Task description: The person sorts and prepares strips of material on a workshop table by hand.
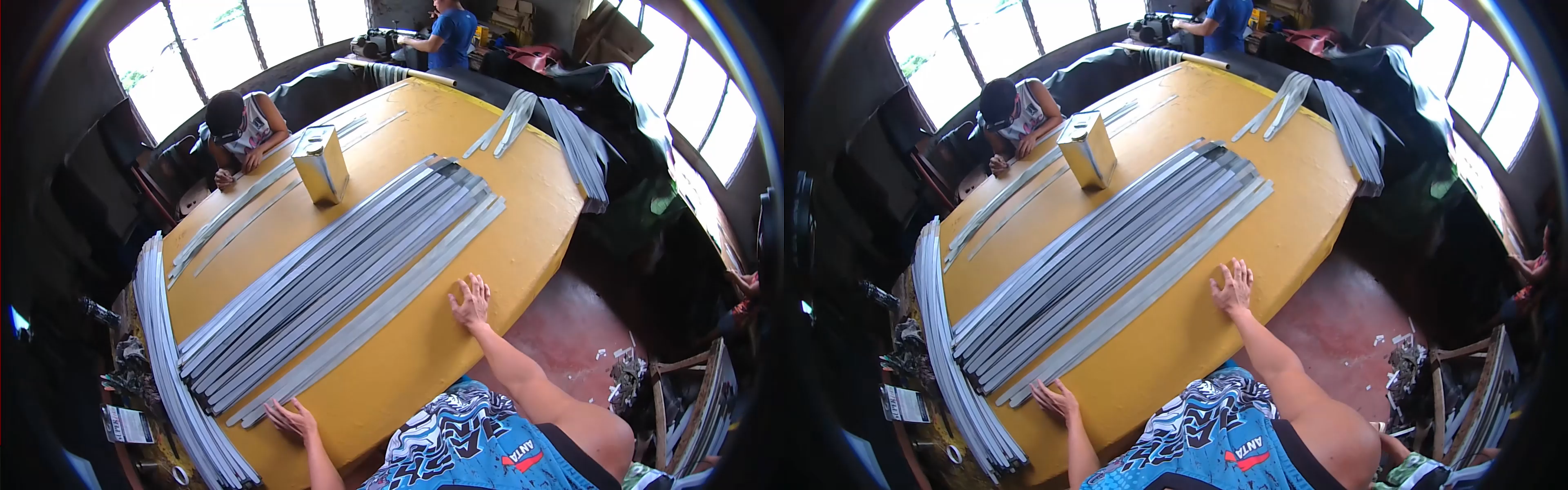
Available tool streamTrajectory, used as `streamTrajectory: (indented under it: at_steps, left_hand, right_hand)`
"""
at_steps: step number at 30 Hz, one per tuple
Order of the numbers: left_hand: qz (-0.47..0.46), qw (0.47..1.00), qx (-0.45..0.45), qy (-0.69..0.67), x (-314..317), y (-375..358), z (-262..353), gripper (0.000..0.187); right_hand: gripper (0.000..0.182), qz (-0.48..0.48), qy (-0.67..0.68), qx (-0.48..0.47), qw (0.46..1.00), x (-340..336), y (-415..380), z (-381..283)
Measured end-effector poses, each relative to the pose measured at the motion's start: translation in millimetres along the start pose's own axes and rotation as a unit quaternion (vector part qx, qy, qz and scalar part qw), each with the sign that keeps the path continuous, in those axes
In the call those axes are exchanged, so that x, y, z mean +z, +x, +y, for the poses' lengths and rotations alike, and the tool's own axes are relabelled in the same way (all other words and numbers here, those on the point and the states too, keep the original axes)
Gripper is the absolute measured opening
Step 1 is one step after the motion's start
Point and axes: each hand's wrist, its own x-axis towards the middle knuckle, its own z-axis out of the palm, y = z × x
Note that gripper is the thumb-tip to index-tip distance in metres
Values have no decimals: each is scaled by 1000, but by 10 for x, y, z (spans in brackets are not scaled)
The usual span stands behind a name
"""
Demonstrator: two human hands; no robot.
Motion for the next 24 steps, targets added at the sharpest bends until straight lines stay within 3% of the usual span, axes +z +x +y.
streamTrajectory:
  at_steps: [3,6,9,24]
  left_hand:
    - [-32,999,-4,2,-65,-138,172,56]
    - [-63,997,26,-22,-200,-330,379,59]
    - [-108,994,31,13,-291,-547,716,61]
    - [-138,989,38,27,-392,-559,995,62]
  right_hand:
    - [60,-27,1,5,1000,-6,51,337]
    - [72,-81,-128,147,977,-281,261,811]
    - [74,-76,-123,177,974,-574,430,1038]
    - [58,17,-87,183,979,-561,477,1026]
